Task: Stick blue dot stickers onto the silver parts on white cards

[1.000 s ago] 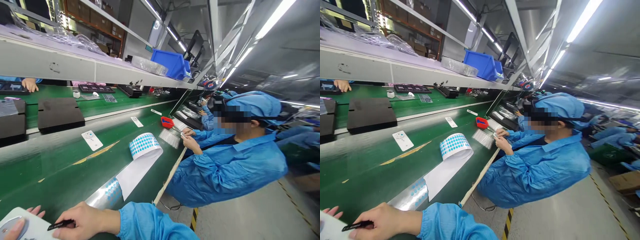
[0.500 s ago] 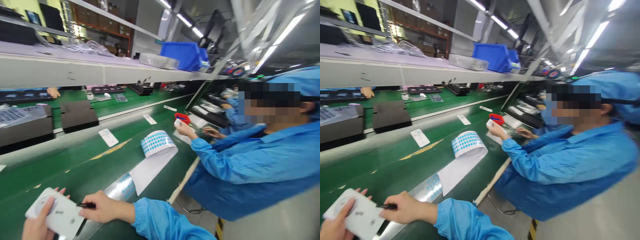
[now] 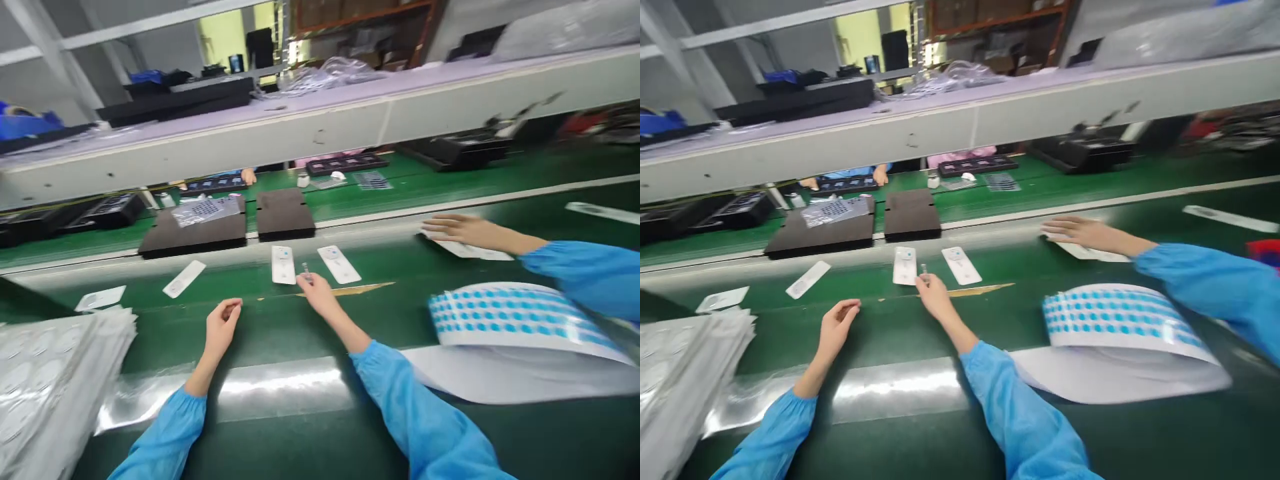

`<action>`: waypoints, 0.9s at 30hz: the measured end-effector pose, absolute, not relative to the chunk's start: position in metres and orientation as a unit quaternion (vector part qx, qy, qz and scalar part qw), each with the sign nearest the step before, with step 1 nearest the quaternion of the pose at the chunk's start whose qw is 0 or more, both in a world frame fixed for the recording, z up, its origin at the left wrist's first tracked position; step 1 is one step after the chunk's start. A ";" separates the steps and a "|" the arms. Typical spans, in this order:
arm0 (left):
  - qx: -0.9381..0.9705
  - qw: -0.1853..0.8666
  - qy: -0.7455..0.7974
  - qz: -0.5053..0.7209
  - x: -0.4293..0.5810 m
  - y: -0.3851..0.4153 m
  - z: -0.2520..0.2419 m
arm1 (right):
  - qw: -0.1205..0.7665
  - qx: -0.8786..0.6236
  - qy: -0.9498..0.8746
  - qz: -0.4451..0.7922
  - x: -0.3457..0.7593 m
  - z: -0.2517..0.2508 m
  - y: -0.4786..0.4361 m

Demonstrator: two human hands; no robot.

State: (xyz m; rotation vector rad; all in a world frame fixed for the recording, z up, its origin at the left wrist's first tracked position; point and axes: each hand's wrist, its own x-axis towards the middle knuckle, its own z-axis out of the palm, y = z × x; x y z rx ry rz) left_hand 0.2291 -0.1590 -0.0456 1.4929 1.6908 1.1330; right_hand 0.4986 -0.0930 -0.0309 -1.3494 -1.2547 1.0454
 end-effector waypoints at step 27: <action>0.664 0.388 0.523 0.367 0.209 -0.136 0.017 | 0.362 -0.561 -0.531 0.522 0.593 -0.019 -0.277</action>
